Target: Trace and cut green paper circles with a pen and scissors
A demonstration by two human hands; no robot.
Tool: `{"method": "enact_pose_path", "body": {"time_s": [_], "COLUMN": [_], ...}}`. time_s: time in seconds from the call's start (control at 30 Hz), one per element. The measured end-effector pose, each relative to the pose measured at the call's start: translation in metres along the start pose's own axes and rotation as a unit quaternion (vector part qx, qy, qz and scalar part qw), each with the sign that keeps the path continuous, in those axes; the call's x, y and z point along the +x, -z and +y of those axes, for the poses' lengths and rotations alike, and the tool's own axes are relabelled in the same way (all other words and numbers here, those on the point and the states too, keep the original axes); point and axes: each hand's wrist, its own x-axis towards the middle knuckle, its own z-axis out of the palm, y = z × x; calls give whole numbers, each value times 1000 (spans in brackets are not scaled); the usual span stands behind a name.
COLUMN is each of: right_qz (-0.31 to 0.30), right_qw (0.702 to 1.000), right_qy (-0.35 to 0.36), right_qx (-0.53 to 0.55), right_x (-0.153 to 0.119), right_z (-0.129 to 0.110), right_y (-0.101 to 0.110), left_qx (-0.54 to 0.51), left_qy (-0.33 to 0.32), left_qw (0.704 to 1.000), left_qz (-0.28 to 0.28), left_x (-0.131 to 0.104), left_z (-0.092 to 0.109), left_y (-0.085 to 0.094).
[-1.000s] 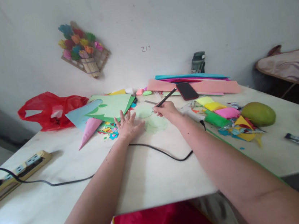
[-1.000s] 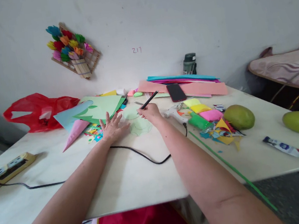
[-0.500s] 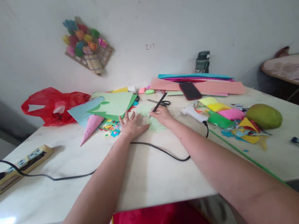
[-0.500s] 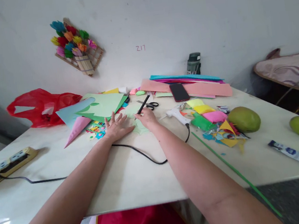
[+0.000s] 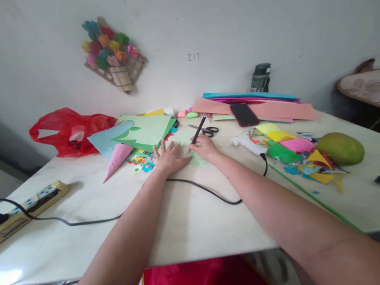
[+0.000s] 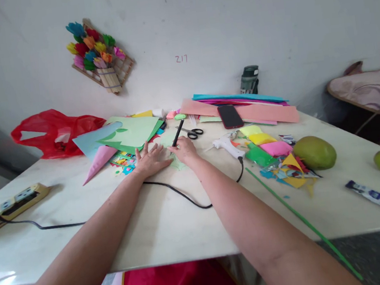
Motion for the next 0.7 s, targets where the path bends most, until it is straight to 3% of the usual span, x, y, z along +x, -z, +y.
{"method": "enact_pose_path", "body": {"time_s": [0.7], "right_qz": [-14], "right_qw": [1000], "right_qy": [-6], "right_qx": [-28], "right_x": [-1], "right_z": [-1], "right_y": [-2], "left_qx": [20], "left_qy": [6], "left_qw": [999], "left_qz": [-35], "left_x": [3], "left_z": [-1], "left_y": [-1]}}
